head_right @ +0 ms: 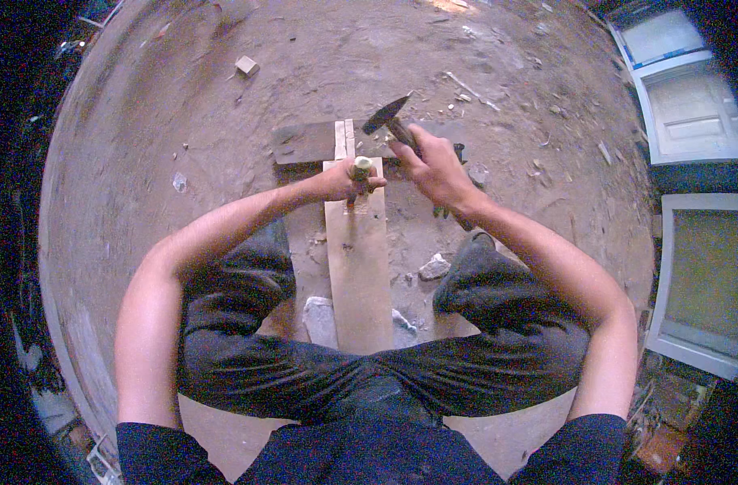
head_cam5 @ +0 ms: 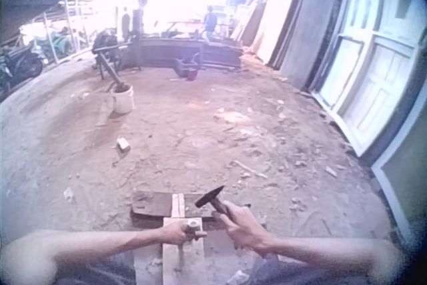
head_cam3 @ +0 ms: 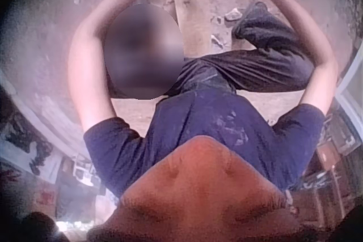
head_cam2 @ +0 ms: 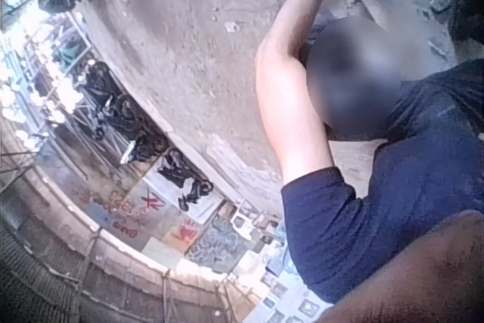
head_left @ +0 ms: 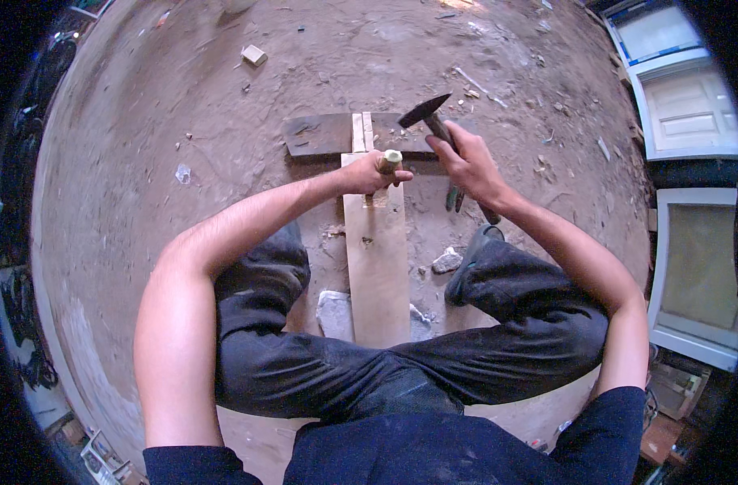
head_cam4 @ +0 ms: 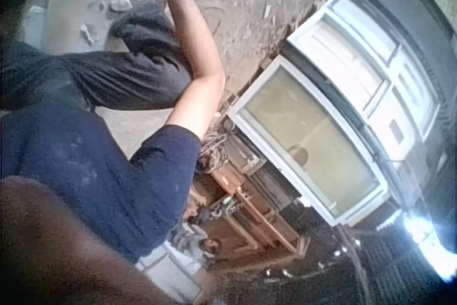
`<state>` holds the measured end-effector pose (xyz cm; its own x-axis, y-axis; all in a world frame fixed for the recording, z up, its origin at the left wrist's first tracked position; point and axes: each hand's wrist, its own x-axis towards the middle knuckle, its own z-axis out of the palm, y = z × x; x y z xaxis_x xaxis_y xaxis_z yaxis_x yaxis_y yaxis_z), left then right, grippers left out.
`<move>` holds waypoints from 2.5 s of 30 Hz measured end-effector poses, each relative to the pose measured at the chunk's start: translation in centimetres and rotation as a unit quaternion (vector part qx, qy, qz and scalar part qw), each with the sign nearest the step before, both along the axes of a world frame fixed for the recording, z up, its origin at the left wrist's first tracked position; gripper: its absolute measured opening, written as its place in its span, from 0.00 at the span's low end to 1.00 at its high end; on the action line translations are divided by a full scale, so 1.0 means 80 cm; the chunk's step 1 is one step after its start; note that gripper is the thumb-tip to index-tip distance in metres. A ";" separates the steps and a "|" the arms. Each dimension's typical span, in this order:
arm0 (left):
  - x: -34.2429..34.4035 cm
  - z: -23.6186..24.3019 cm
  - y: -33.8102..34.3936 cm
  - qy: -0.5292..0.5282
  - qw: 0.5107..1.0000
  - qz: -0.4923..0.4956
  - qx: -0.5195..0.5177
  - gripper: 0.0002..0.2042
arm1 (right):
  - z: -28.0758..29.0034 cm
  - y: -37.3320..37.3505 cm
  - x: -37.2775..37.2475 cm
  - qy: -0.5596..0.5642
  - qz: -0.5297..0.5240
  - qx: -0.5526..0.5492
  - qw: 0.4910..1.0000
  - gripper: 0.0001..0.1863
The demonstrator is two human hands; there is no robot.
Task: The person chisels a piece of wood. The person holds a chisel against the wood and strikes it with a hammer to carve out sections.
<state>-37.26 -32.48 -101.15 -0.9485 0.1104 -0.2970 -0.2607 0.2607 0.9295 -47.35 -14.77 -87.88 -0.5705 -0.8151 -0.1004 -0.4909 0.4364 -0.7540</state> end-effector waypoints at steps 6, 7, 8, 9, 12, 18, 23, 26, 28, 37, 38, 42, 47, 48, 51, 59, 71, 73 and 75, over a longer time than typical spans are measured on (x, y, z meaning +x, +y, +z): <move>0.001 -0.012 -0.005 0.052 0.999 0.012 0.004 0.19 | -0.034 0.004 -0.005 0.037 0.090 0.063 0.993 0.14; 0.002 -0.015 -0.007 0.046 0.999 0.019 0.008 0.19 | -0.022 -0.001 -0.001 0.041 0.076 0.076 0.993 0.14; 0.004 -0.017 -0.009 0.041 0.999 0.025 0.012 0.19 | -0.009 -0.005 0.003 0.044 0.064 0.088 0.993 0.15; 0.000 -0.012 -0.003 0.052 0.998 0.027 0.010 0.20 | 0.005 -0.002 0.006 0.023 0.041 0.066 0.997 0.14; -0.004 0.000 0.004 0.021 0.999 0.035 0.001 0.20 | 0.000 0.005 0.006 -0.009 0.015 -0.037 0.999 0.14; 0.003 -0.009 0.003 0.044 0.998 0.040 0.023 0.17 | -0.004 -0.007 -0.004 -0.002 0.062 0.097 0.993 0.12; 0.000 -0.016 -0.001 0.010 0.999 0.041 0.015 0.17 | -0.003 -0.006 0.002 -0.007 0.033 -0.020 0.999 0.15; -0.005 -0.015 0.004 0.003 1.000 0.018 0.024 0.17 | -0.026 0.001 -0.011 0.022 0.112 0.087 0.990 0.16; 0.003 -0.010 0.008 0.018 0.998 0.032 0.043 0.19 | -0.001 -0.005 0.001 0.053 0.078 0.066 0.993 0.13; 0.004 -0.014 0.007 0.062 0.997 0.026 0.042 0.18 | -0.007 -0.006 0.010 -0.044 0.064 0.144 0.987 0.13; 0.001 -0.012 0.005 0.063 0.997 0.025 0.041 0.18 | -0.008 -0.006 0.005 0.001 0.055 0.075 0.996 0.13; 0.000 -0.031 0.006 0.031 0.998 0.054 0.025 0.18 | 0.005 -0.003 0.009 -0.046 0.011 -0.066 0.997 0.13; 0.007 -0.035 0.004 0.058 0.988 0.133 0.051 0.18 | 0.000 -0.009 0.011 0.043 0.089 0.167 0.981 0.12; 0.007 -0.033 0.007 0.078 0.983 0.149 0.072 0.19 | 0.006 -0.007 0.010 0.053 0.074 0.128 0.988 0.12; 0.000 -0.030 0.012 0.041 0.986 0.160 0.025 0.19 | -0.006 -0.002 0.008 0.046 0.039 0.005 0.998 0.13; 0.007 -0.045 0.018 0.089 0.974 0.209 0.028 0.19 | 0.007 -0.014 0.000 0.037 0.087 0.014 0.995 0.14; 0.011 -0.028 0.006 0.047 0.970 0.231 0.056 0.16 | 0.006 -0.004 0.026 0.107 0.142 0.186 0.966 0.21; 0.009 -0.007 0.012 0.036 0.981 0.189 0.021 0.17 | 0.015 -0.005 0.018 0.105 0.108 0.134 0.980 0.17; 0.006 -0.012 0.015 0.049 0.984 0.171 0.028 0.17 | 0.029 -0.011 0.015 0.074 0.088 0.048 0.992 0.17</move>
<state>-36.78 -31.31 -102.11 -0.9568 -0.2062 -0.2052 -0.2330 0.1208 0.9650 -46.14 -15.64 -85.52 -0.4342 -0.8944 -0.1073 -0.6687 0.3998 -0.6268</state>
